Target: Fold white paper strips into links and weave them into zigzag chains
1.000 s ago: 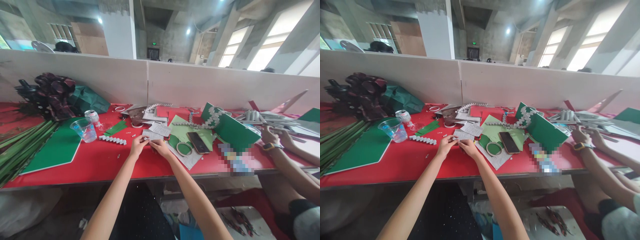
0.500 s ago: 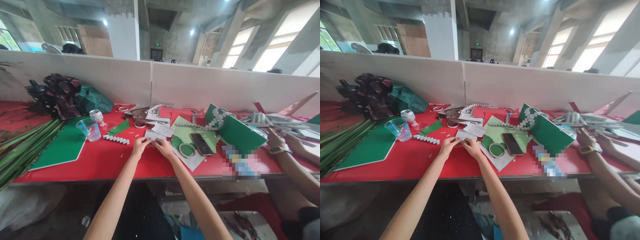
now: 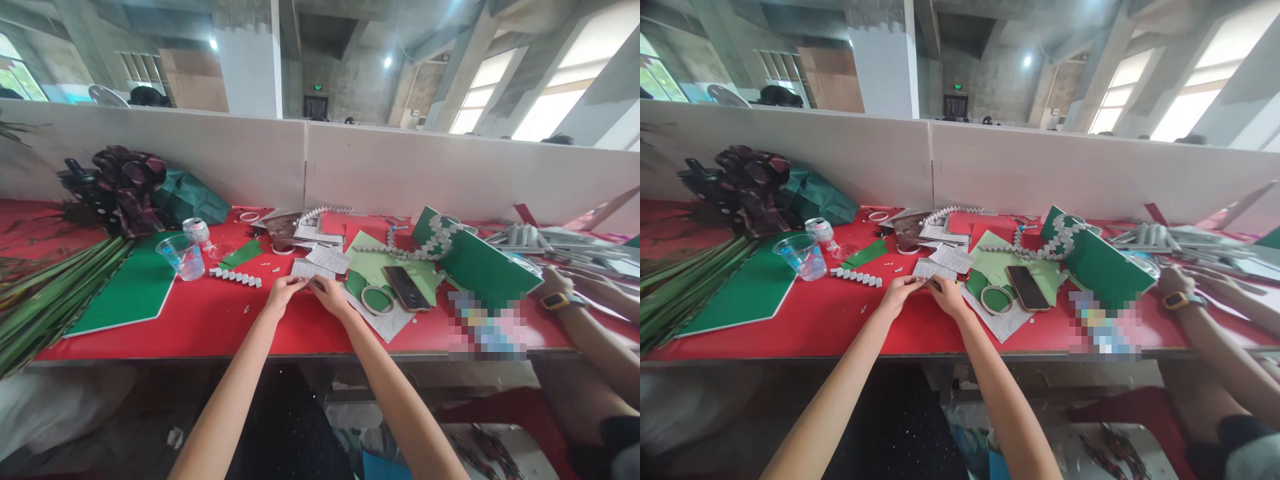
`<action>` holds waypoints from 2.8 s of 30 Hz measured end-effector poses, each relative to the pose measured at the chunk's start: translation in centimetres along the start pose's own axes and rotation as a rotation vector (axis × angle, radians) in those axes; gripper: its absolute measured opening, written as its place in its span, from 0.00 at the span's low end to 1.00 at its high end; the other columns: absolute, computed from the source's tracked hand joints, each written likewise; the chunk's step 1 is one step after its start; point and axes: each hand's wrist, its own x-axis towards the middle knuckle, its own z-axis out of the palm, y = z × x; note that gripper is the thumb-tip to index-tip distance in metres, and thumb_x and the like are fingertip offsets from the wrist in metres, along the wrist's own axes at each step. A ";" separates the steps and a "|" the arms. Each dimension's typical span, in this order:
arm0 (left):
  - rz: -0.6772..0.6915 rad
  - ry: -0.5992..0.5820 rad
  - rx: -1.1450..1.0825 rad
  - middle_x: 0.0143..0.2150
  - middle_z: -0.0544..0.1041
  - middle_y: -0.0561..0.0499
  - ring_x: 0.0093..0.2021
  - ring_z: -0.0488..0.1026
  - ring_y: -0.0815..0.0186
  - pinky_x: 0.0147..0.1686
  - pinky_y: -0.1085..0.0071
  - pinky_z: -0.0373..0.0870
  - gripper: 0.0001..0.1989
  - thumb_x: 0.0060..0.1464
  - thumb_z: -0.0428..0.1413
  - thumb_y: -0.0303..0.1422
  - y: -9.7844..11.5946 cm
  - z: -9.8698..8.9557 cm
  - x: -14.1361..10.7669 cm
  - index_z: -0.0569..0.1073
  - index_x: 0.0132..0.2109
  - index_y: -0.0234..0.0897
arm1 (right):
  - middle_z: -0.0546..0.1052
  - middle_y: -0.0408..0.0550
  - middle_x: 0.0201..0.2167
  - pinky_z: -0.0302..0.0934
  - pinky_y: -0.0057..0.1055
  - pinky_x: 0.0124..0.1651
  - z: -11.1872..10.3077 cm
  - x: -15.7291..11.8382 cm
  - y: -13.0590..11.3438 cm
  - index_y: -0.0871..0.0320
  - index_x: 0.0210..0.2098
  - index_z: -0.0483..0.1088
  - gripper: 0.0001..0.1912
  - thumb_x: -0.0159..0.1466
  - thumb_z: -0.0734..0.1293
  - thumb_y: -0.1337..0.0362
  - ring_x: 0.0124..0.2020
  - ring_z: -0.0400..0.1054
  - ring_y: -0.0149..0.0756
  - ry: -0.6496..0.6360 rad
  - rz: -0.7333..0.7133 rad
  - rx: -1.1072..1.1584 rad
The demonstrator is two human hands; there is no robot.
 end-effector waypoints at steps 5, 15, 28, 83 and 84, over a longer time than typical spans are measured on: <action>-0.044 -0.058 -0.058 0.33 0.81 0.45 0.35 0.76 0.62 0.46 0.63 0.69 0.19 0.34 0.69 0.39 -0.4 -0.4 0.2 0.80 0.34 0.32 | 0.65 0.39 0.21 0.49 0.26 0.29 -0.1 0.0 -0.3 0.57 0.27 0.66 0.11 0.62 0.60 0.59 0.23 0.54 0.30 0.000 0.022 0.012; 0.044 0.000 0.012 0.34 0.80 0.46 0.36 0.76 0.63 0.45 0.64 0.69 0.18 0.39 0.66 0.36 0.4 -0.2 0.2 0.79 0.40 0.32 | 0.61 0.38 0.19 0.47 0.25 0.28 -0.7 0.1 -1.4 0.58 0.24 0.64 0.07 0.57 0.60 0.63 0.23 0.53 0.28 0.068 0.051 0.021; 0.212 0.063 0.089 0.23 0.71 0.56 0.27 0.71 0.69 0.33 0.71 0.68 0.17 0.42 0.60 0.29 0.7 0.2 -0.1 0.73 0.43 0.34 | 0.63 0.38 0.19 0.46 0.25 0.28 -0.1 0.5 -0.9 0.59 0.25 0.67 0.07 0.56 0.60 0.63 0.23 0.53 0.28 0.037 0.060 0.014; 0.344 0.061 0.359 0.33 0.78 0.46 0.33 0.75 0.63 0.37 0.67 0.73 0.13 0.51 0.54 0.26 0.4 0.3 -0.3 0.76 0.44 0.33 | 0.72 0.42 0.27 0.53 0.26 0.27 -0.2 0.1 -0.8 0.56 0.39 0.67 0.14 0.63 0.62 0.52 0.22 0.61 0.29 0.100 0.035 0.075; 0.348 0.044 0.349 0.31 0.77 0.48 0.32 0.75 0.63 0.36 0.67 0.72 0.13 0.51 0.54 0.26 0.4 0.4 -0.4 0.76 0.45 0.34 | 0.72 0.41 0.26 0.52 0.26 0.26 -0.2 0.1 -0.7 0.56 0.38 0.67 0.14 0.63 0.62 0.51 0.22 0.60 0.29 0.076 0.039 0.042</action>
